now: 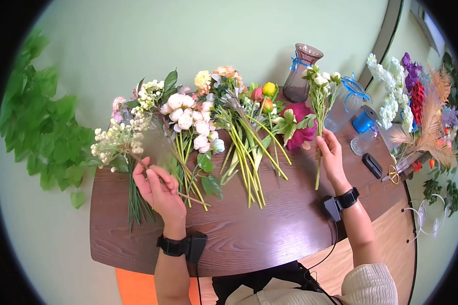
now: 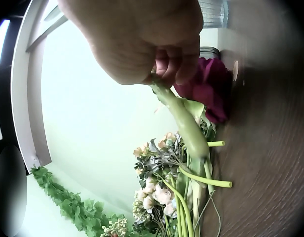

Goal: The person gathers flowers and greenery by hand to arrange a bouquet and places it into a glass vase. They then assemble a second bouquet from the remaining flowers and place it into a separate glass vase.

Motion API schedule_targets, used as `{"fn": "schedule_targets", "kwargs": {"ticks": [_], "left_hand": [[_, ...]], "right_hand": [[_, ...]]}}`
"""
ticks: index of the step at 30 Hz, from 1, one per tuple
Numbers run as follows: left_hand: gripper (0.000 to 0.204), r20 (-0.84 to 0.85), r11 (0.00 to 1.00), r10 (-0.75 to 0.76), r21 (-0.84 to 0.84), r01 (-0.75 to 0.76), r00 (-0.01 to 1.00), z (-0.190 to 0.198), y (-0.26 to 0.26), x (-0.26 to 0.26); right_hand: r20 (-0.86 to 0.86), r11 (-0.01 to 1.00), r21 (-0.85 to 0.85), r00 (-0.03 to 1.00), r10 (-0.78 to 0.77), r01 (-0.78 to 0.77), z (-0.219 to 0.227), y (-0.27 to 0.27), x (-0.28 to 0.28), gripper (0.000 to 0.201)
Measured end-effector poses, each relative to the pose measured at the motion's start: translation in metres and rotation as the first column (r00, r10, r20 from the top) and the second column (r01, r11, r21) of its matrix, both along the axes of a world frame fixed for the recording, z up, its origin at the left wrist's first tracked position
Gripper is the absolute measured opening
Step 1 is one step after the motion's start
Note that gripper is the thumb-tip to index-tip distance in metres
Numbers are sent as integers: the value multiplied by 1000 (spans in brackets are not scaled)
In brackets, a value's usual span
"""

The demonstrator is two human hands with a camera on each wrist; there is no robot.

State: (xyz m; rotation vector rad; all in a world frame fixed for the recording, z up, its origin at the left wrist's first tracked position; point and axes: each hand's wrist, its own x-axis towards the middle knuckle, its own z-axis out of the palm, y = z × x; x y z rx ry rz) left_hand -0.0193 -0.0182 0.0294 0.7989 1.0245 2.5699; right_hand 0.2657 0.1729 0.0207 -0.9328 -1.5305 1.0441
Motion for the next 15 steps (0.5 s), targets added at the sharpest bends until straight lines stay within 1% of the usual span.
{"fn": "schedule_targets", "kwargs": {"ticks": [4,6,10,12,15], "left_hand": [[21,-6,1000,-27,13,27,1000,-2,0,-2],[21,-7,1000,-23,-2,23,1000,-2,0,-1],[22,7,1000,-11,-16,11,1000,-1,1,1],[23,-4,1000,-4,-25,3,1000,-1,1,0],[24,-21,1000,7,-21,-7,1000,1,0,-1]], "right_hand": [[17,999,-33,1000,-5,5,-6,5,14,27],[65,998,-27,996,-63,64,-15,8,18,26],[105,993,-15,988,-111,113,-25,16,24,25],[229,989,54,963,-145,137,-30,21,28,25],[250,980,90,948,-195,177,-29,21,27,25]]}}
